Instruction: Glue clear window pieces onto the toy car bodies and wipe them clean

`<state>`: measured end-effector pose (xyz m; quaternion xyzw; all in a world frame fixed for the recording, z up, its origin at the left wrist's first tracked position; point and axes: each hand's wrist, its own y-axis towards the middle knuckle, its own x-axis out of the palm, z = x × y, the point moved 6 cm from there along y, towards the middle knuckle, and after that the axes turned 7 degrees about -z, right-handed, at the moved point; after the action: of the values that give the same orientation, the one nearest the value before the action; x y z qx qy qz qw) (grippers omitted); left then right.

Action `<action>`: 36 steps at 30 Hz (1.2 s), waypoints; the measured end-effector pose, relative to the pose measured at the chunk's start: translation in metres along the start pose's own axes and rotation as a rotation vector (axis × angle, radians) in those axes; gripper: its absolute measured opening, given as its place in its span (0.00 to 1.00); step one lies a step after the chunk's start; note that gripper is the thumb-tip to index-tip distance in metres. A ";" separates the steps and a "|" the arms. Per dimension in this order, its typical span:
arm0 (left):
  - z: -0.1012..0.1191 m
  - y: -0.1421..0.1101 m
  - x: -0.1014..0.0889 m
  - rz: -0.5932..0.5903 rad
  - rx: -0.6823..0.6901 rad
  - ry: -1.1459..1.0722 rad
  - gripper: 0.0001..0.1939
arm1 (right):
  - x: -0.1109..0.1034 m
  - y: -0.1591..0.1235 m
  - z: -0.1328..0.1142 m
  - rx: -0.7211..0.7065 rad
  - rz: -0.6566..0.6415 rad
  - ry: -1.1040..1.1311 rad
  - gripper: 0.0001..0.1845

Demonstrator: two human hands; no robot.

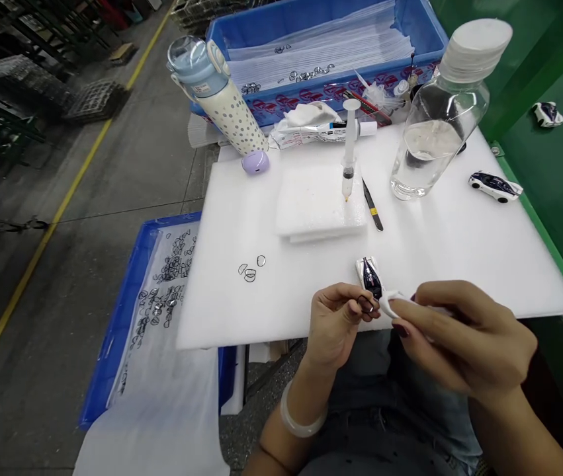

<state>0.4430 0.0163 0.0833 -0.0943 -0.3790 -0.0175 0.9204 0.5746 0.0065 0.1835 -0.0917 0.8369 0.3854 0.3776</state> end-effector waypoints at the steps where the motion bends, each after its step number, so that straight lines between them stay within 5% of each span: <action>1: 0.000 0.000 0.000 -0.003 0.002 0.003 0.18 | 0.000 0.000 0.001 0.016 0.009 0.005 0.09; 8: 0.001 -0.001 0.000 0.006 0.045 0.030 0.15 | 0.003 0.001 -0.002 0.051 -0.101 0.042 0.07; 12: 0.003 -0.001 0.002 -0.017 0.055 0.084 0.15 | -0.016 -0.004 0.007 0.140 0.049 0.028 0.10; 16: 0.011 -0.003 -0.001 -0.043 0.066 0.163 0.13 | -0.013 -0.014 0.026 0.255 0.104 0.251 0.13; 18: 0.020 -0.006 -0.004 -0.027 0.136 0.373 0.09 | -0.008 -0.022 0.041 0.384 0.108 0.358 0.12; 23: 0.041 -0.014 0.014 0.019 0.586 1.356 0.06 | 0.013 -0.029 0.062 0.562 -0.059 0.361 0.06; 26: 0.034 -0.014 0.026 -0.032 0.711 1.542 0.04 | 0.024 -0.023 0.061 0.532 -0.129 0.325 0.05; 36: 0.031 -0.009 0.013 0.012 0.544 1.451 0.11 | 0.040 -0.019 0.058 0.481 -0.236 0.148 0.05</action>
<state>0.4296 0.0135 0.1156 0.1682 0.3284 0.0239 0.9291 0.5878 0.0405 0.1198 -0.1240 0.9133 0.1211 0.3685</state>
